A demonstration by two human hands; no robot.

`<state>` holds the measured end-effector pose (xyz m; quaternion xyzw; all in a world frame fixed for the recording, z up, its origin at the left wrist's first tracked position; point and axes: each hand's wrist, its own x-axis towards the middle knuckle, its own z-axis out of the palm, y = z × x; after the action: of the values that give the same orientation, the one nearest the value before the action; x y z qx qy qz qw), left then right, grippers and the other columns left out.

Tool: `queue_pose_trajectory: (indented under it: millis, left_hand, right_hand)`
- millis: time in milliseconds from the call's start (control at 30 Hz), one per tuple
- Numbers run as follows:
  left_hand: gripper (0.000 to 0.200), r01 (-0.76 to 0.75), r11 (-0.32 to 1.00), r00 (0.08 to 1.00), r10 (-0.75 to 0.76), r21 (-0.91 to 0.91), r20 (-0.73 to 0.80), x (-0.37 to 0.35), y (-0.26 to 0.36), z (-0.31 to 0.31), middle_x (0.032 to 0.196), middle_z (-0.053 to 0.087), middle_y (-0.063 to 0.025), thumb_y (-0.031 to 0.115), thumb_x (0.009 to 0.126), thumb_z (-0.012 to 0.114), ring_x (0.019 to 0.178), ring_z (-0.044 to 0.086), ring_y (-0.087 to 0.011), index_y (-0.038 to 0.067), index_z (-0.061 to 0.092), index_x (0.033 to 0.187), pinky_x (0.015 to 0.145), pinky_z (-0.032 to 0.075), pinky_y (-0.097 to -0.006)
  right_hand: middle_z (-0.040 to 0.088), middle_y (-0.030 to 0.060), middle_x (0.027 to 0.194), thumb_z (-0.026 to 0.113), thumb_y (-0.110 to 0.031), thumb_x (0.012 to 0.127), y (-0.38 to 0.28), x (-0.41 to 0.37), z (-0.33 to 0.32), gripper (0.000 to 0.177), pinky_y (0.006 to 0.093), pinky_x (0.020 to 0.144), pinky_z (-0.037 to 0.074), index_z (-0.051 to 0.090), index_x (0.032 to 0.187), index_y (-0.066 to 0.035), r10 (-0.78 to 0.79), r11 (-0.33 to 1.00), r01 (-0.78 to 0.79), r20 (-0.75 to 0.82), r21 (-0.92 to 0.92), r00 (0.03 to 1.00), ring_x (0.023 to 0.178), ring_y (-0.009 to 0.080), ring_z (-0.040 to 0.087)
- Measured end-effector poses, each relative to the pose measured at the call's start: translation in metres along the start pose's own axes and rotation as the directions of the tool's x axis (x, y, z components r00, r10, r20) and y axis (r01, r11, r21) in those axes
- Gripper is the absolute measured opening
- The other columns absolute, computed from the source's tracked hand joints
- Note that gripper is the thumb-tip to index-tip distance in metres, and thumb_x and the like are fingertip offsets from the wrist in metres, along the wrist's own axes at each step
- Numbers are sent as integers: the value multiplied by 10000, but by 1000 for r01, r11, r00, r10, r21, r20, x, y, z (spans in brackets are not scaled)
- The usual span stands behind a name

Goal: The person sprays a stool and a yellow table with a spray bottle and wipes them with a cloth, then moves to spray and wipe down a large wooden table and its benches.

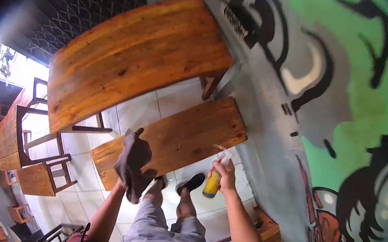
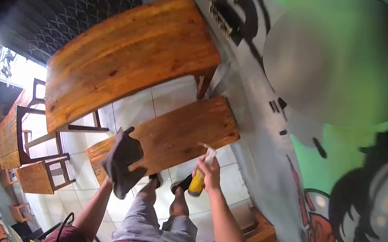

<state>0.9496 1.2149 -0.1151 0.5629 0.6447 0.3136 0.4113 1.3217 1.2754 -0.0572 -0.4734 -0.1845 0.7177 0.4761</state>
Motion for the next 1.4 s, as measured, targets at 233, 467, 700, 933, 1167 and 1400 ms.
queue_pose_trajectory:
  millis: [233,467,700,933,1167,1400]
  left_hand:
    - [833,-171,867,943,6,467,334,19,-99,89,1436,402,-145,432,725,740,1371,294,-340,75,417,1405,1133,190,-522]
    - [885,-155,595,918,-209,789,338,116,-95,164,1553,193,-165,414,739,636,1449,-5,-387,86,282,1481,1155,-95,-558]
    - [718,-343,388,906,-104,856,410,283,42,332,1354,512,-182,593,809,475,1376,285,-388,68,578,1287,1120,-93,-624]
    - [655,-793,306,574,83,527,815,124,-48,337,1306,531,-190,494,791,541,1346,281,-454,64,585,1283,1133,5,-628]
    - [755,-310,616,949,150,724,279,120,-122,119,1436,433,-150,415,675,706,1392,255,-376,124,520,1345,1160,103,-570]
    - [692,-324,275,926,-104,905,363,245,-27,241,1357,522,-113,551,762,571,1368,301,-382,133,567,1312,1095,-8,-678]
  right_hand:
    - [572,58,800,674,-100,822,25,92,-35,248,328,554,496,464,954,-109,2,998,3,-83,62,997,583,200,600]
    - [561,66,798,662,-51,801,64,87,-101,283,341,573,496,481,1013,-95,6,985,18,-139,170,990,604,227,608]
    - [549,54,799,649,14,777,89,24,-150,476,329,561,506,435,1197,-52,29,972,64,-385,226,923,587,195,582]
    - [584,79,851,643,-39,835,52,37,-142,577,311,594,495,351,1333,-35,-124,988,148,-340,47,932,605,195,595]
    - [574,47,831,659,-125,877,35,116,-124,209,277,573,493,509,1007,-61,-117,991,113,-58,-78,991,601,135,580]
    - [583,82,847,642,-155,881,77,105,-114,211,300,580,506,496,1005,-66,-71,996,78,-166,36,984,614,168,598]
